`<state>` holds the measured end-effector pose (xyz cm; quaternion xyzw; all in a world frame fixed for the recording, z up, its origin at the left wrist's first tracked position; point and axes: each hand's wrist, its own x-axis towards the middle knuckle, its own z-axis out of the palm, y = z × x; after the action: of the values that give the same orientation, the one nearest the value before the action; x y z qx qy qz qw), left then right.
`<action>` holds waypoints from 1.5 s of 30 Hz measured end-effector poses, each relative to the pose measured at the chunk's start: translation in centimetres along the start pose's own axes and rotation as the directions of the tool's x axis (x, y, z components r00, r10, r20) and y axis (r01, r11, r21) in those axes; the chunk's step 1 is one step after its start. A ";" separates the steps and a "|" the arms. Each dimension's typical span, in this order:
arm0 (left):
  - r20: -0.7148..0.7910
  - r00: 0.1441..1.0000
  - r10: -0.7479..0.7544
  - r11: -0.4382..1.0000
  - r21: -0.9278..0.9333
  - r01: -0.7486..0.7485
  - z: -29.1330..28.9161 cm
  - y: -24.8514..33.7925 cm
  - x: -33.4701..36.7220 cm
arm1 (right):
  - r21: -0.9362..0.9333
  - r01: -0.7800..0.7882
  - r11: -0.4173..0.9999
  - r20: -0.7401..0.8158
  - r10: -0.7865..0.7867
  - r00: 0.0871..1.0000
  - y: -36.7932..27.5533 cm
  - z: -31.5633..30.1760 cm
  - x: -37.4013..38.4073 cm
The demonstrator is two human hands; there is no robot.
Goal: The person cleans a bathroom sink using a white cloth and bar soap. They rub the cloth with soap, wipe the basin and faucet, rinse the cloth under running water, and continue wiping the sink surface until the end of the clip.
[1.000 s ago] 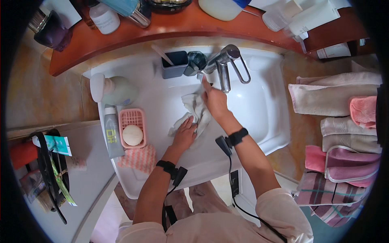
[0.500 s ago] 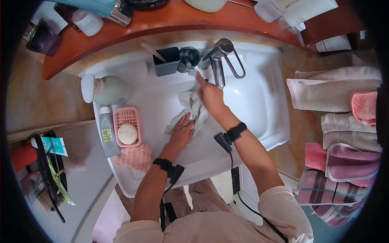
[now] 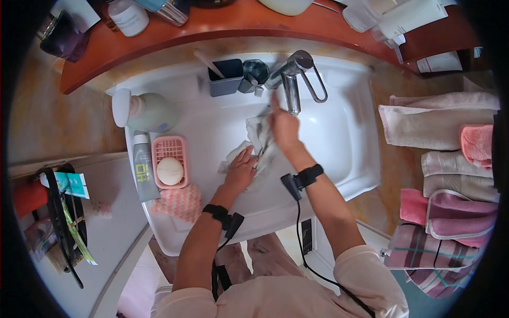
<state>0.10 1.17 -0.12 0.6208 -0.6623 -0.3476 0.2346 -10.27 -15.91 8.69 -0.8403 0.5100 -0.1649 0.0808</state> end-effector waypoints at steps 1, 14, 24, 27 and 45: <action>-0.019 1.000 0.016 1.000 0.001 -0.016 0.1 0.0 0.0 | 0.087 0.062 0.994 0.069 -0.068 0.995 -0.3 0.4 -0.2; 0.007 1.000 0.026 1.000 0.008 -0.027 0.1 -0.2 0.4 | 0.023 0.116 0.993 0.077 -0.118 0.990 -1.3 1.3 -0.4; -0.032 0.998 0.049 0.997 -0.053 -0.051 0.2 -0.6 0.4 | -0.129 -0.277 0.952 0.018 0.281 0.959 8.7 -4.2 -0.2; -0.023 0.998 0.052 0.999 0.000 -0.052 0.4 -0.6 0.4 | -0.087 -0.274 0.958 -0.095 0.266 0.959 9.3 -3.3 -0.4; -0.007 0.997 0.073 0.994 0.081 -0.072 0.4 -0.6 0.7 | -0.238 -0.052 0.970 0.121 0.083 0.989 12.3 -4.6 0.7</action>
<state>0.09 0.53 -0.88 0.6070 -0.6967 -0.3089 0.2253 -21.83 -22.13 9.43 -0.8351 0.5478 -0.0457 0.0196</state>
